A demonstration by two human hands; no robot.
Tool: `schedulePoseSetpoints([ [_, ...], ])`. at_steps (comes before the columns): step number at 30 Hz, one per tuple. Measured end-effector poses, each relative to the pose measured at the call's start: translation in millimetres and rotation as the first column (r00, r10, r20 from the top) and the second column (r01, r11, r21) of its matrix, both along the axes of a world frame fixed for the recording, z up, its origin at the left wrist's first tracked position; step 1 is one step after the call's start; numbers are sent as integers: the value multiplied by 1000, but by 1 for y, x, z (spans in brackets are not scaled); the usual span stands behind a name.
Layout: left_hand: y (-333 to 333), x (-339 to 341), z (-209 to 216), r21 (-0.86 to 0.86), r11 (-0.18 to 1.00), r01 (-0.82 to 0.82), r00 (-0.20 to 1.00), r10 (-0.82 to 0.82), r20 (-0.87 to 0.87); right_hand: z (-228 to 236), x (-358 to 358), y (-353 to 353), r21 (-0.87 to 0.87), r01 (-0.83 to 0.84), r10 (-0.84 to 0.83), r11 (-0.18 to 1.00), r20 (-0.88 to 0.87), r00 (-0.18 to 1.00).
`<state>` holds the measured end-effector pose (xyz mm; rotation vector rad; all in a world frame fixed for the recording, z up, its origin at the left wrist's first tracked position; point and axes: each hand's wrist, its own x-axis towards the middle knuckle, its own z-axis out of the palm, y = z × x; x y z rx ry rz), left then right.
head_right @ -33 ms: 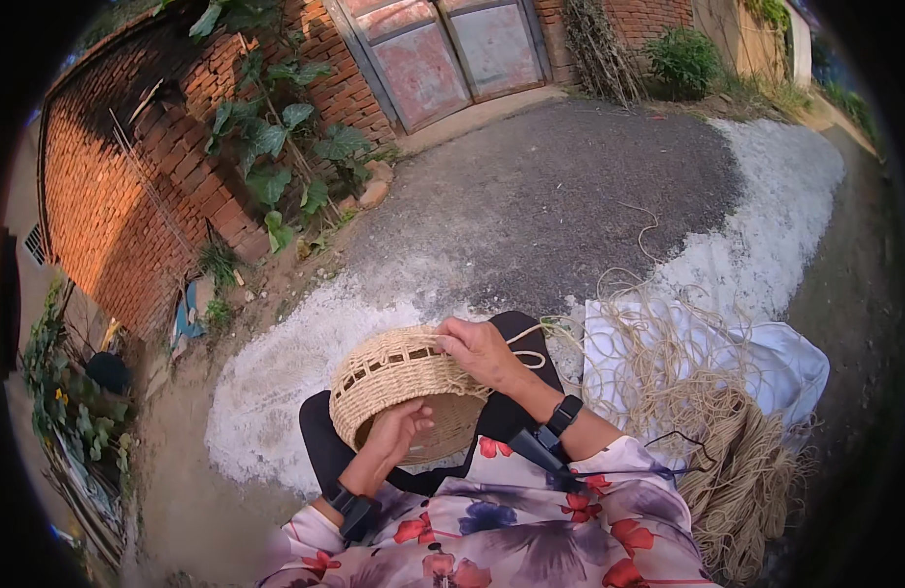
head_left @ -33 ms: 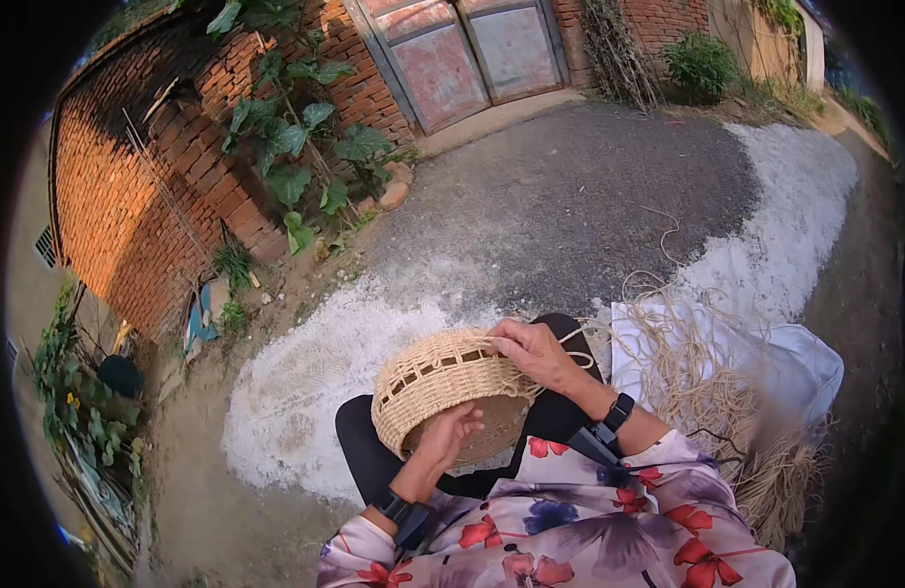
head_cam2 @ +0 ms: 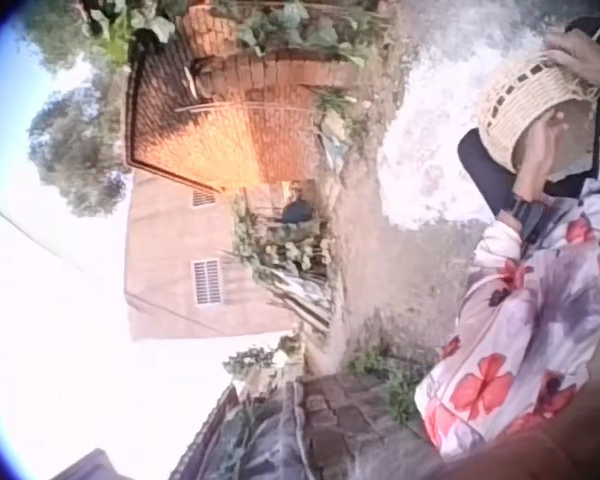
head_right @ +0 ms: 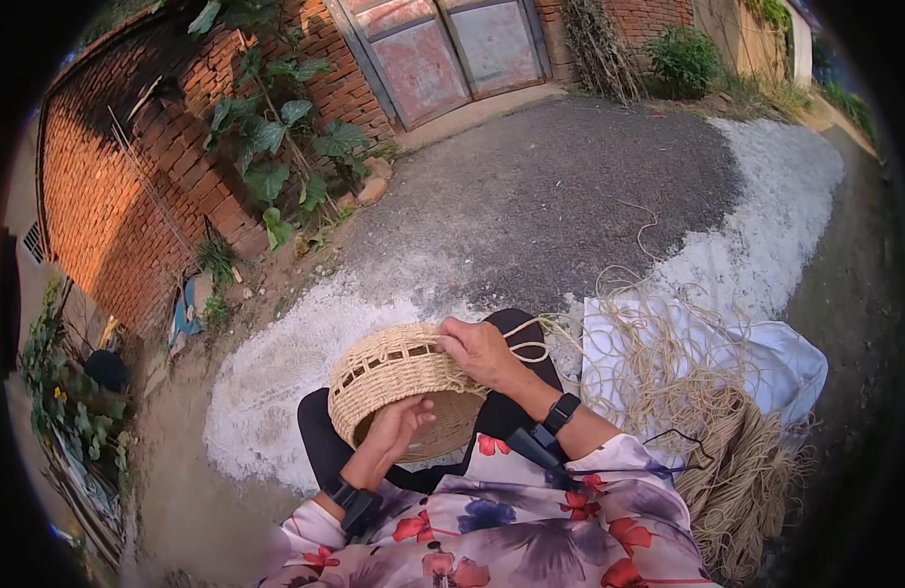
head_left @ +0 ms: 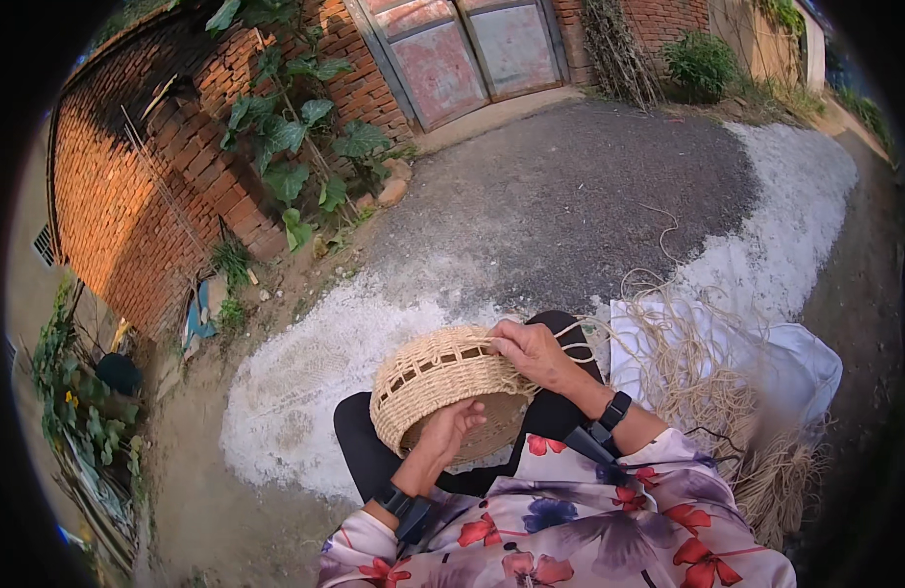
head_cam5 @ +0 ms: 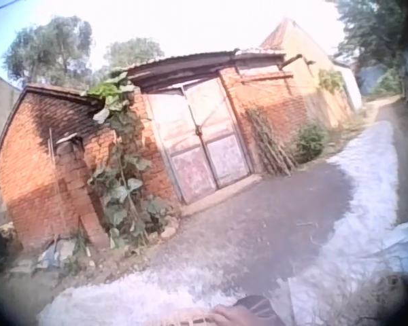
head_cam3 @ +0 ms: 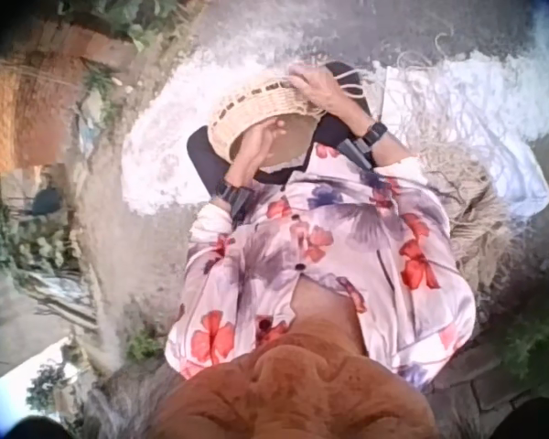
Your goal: Weaving a round basket using natural fiber strips.
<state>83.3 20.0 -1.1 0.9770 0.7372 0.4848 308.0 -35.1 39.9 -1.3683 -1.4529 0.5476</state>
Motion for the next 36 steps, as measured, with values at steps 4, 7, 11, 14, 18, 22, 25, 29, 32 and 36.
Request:
schedulePoseSetpoints([
  [4,8,21,-13,-82,997,17,975,1,220,8,6,-10,-72,-19,3,997,-218,976],
  [7,5,37,-3,-119,992,42,963,-8,270,8,17,-13,103,76,-70,992,-60,996],
  [11,16,41,-26,-131,990,44,958,-4,287,-4,22,-12,6,8,-8,1000,21,1000],
  [14,18,44,-31,-103,994,40,934,0,357,1,20,-14,-48,49,-49,998,-1,999],
  [18,21,50,-35,-154,985,-78,878,141,458,7,15,-7,33,61,-64,998,124,990],
  [22,23,46,-45,-196,973,-121,825,208,525,12,3,1,65,29,-44,997,241,969],
  [25,24,41,-44,-226,970,-94,803,208,558,21,-6,-4,77,47,-71,996,343,937],
  [29,22,42,-29,-249,968,-2,763,162,625,33,-14,-3,330,21,-208,944,542,814],
  [32,25,43,-37,-215,977,-3,788,134,601,35,-15,5,276,-64,-121,959,601,790],
  [36,25,45,-40,-217,976,14,765,129,631,41,-10,14,168,-159,-9,973,715,699],
])
